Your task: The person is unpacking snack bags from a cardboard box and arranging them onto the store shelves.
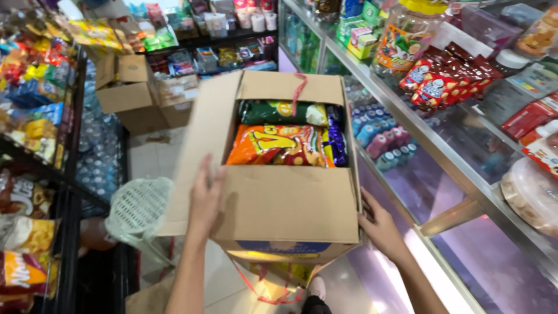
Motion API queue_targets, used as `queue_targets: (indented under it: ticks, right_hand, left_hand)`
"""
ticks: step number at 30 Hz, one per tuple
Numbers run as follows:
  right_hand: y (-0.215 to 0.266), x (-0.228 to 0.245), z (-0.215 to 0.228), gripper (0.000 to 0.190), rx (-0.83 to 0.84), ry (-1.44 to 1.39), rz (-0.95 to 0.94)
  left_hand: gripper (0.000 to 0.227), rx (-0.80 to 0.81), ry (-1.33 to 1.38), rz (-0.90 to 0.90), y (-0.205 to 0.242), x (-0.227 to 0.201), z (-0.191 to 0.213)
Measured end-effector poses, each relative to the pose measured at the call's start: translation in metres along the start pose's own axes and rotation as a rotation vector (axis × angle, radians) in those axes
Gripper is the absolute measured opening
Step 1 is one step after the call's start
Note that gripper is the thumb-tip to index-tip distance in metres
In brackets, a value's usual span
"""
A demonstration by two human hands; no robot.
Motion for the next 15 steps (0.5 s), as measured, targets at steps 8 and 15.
queue_targets:
  ticks: [8, 15]
  right_hand:
    - [-0.005, -0.003, 0.0, 0.071, 0.042, -0.09, 0.005]
    - [-0.012, -0.01, 0.024, 0.07, 0.058, 0.061, -0.016]
  left_hand:
    - [0.084, 0.285, -0.379, 0.132, 0.001, -0.021, -0.01]
    - [0.05, -0.02, -0.184, -0.142, 0.006, -0.054, 0.003]
Point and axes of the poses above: each hand's wrist, its own y-axis away from the middle knuckle, its own z-axis out of the back of the hand, x = y × z, the point moved 2 cm from there along -y, towards the middle knuckle, and after that the axes turned 15 degrees about -y, right-handed, at the moved point
